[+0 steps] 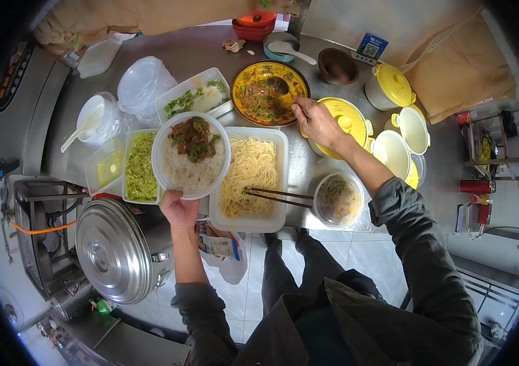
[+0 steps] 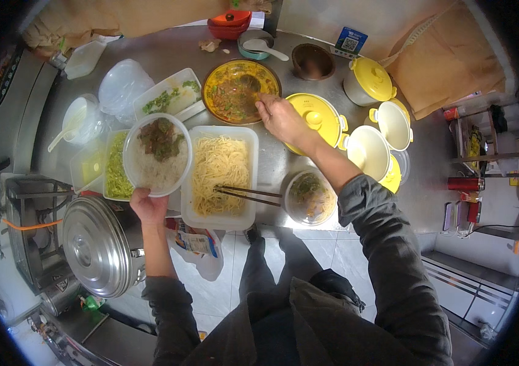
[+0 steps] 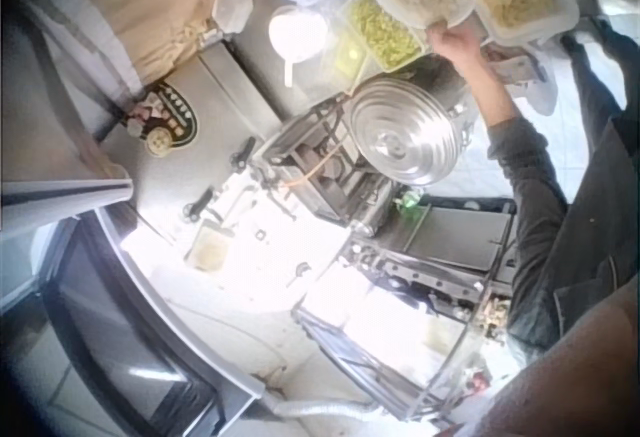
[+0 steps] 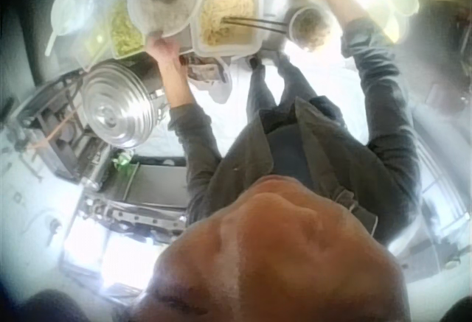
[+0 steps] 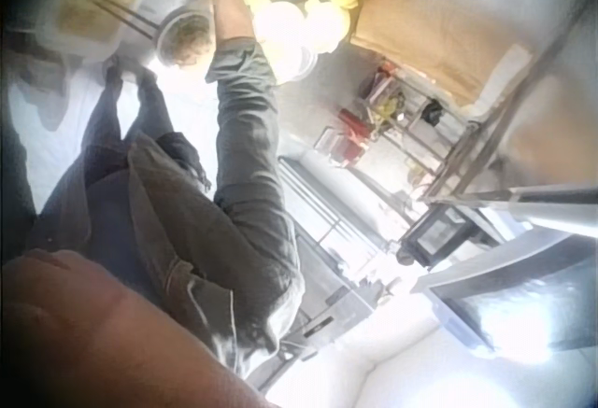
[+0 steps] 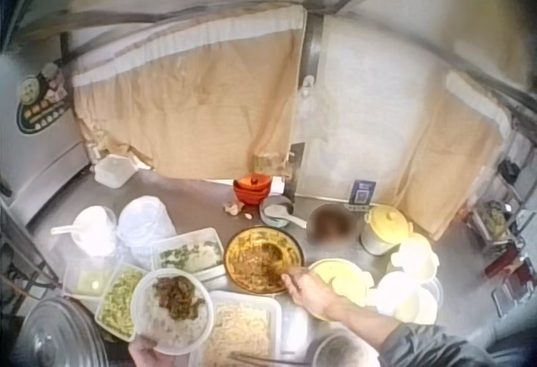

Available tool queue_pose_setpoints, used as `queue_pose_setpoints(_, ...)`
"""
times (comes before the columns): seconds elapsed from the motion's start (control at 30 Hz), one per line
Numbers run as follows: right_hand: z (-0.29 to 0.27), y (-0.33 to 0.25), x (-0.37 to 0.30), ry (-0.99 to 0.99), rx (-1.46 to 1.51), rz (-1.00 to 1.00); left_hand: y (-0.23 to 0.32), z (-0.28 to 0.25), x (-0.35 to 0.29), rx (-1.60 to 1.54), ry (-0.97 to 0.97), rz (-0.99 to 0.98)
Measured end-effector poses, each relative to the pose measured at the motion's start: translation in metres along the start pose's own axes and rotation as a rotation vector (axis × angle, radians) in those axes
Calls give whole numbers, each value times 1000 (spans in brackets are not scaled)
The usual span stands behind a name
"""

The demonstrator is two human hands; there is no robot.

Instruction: The person assembles rice bowls by scooping rice into containers, adding a meat sauce, noodles, and chopped green vegetables using a ladle and chopsticks. They then place lids on the bowls, pack one into a yellow paper bag, and retrieve another bowl from a refrigerator to repeat the assembly process.

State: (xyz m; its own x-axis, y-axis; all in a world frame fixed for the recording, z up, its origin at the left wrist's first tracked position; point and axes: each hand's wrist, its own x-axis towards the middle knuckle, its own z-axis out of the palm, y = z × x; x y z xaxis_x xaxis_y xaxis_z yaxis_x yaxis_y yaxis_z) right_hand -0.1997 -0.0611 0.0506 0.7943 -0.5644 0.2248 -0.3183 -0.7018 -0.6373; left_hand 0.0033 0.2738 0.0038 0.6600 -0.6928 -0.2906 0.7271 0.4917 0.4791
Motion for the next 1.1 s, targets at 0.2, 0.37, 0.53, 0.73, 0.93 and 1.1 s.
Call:
queue_pose_setpoints(0.2,27,-25,-7,287,826,475,6,-9,-32,-59,54,-34)
queue_pose_setpoints(0.37,27,-16,6,536,1253,926,1,-7,-32,-35,24,15)
queue_pose_setpoints(0.53,37,-20,-4,575,1356,943,-5,2,-22,-48,-41,-7)
queue_pose_setpoints(0.73,18,-14,-14,640,1300,781,-20,18,10,-27,-61,-12)
queue_pose_setpoints(0.93,-11,-22,-12,622,1251,662,-41,33,43,-39,-190,-59)
queue_pose_setpoints(1.1,-44,-45,-28,502,1249,563,-49,33,66,25,-155,-137)
